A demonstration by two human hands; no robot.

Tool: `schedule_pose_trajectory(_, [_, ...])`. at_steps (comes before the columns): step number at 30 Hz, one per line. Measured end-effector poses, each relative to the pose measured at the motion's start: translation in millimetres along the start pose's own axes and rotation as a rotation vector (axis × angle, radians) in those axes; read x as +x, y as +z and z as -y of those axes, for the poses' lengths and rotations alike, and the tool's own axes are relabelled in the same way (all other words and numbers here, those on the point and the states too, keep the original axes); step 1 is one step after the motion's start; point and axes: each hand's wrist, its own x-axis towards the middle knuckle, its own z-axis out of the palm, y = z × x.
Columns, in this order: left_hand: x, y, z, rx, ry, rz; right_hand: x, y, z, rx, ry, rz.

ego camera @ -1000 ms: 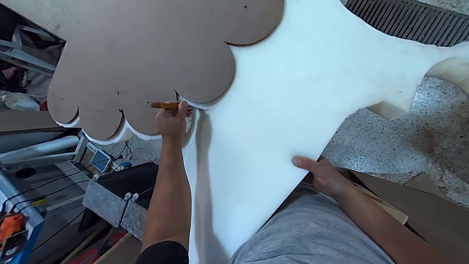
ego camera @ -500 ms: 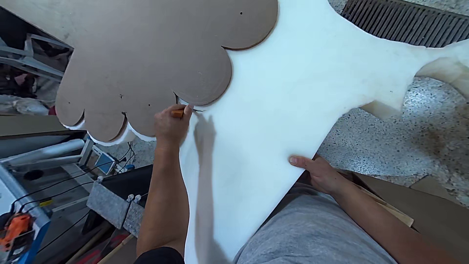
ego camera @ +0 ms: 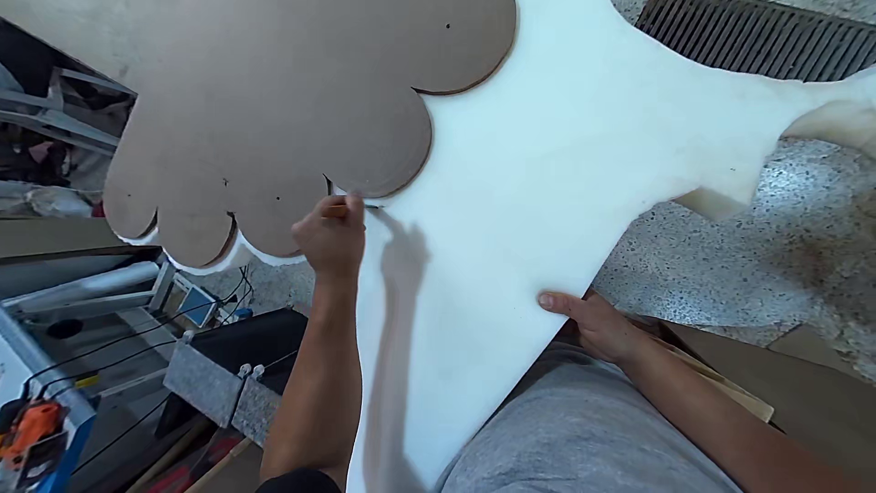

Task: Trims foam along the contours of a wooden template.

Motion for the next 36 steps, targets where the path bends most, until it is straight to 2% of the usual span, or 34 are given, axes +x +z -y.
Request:
schedule_pose_trajectory(2, [-8,-10,3,0.024,0.064,-0.032,2,1,0,-0.001,-0.004,0.011])
schedule_pose_trajectory(5, [-8,-27,11,-0.150,0.056,-0.032,2,0,2,-0.001,-0.006,0.010])
schedule_pose_trajectory(8, [-6,-1,12,-0.172,0.082,-0.031,3,1,1,-0.018,-0.009,0.007])
schedule_pose_trajectory(11, [2,23,27,-0.300,-0.099,0.066,3,2,-2,-0.002,-0.009,0.002])
schedule_pose_trajectory(13, [9,6,21,-0.381,-0.183,0.137,3,1,0,0.009,-0.012,0.019])
schedule_pose_trajectory(18, [6,-19,4,-0.139,0.032,0.416,0,2,-1,0.000,-0.021,-0.002])
schedule_pose_trajectory(21, [18,-24,15,-0.031,0.151,0.391,-1,2,-2,0.001,-0.015,0.005])
schedule_pose_trajectory(25, [20,-31,16,-0.075,0.350,0.332,-3,0,-2,-0.019,-0.009,-0.012])
schedule_pose_trajectory(28, [21,-5,30,-0.145,0.293,0.363,-1,1,-6,-0.039,-0.005,-0.021])
schedule_pose_trajectory(33, [33,-44,8,-0.254,0.412,0.401,2,-5,1,-0.008,0.010,0.024])
schedule_pose_trajectory(36, [32,-23,16,-0.243,0.363,0.456,-1,-2,-7,-0.043,-0.001,-0.012])
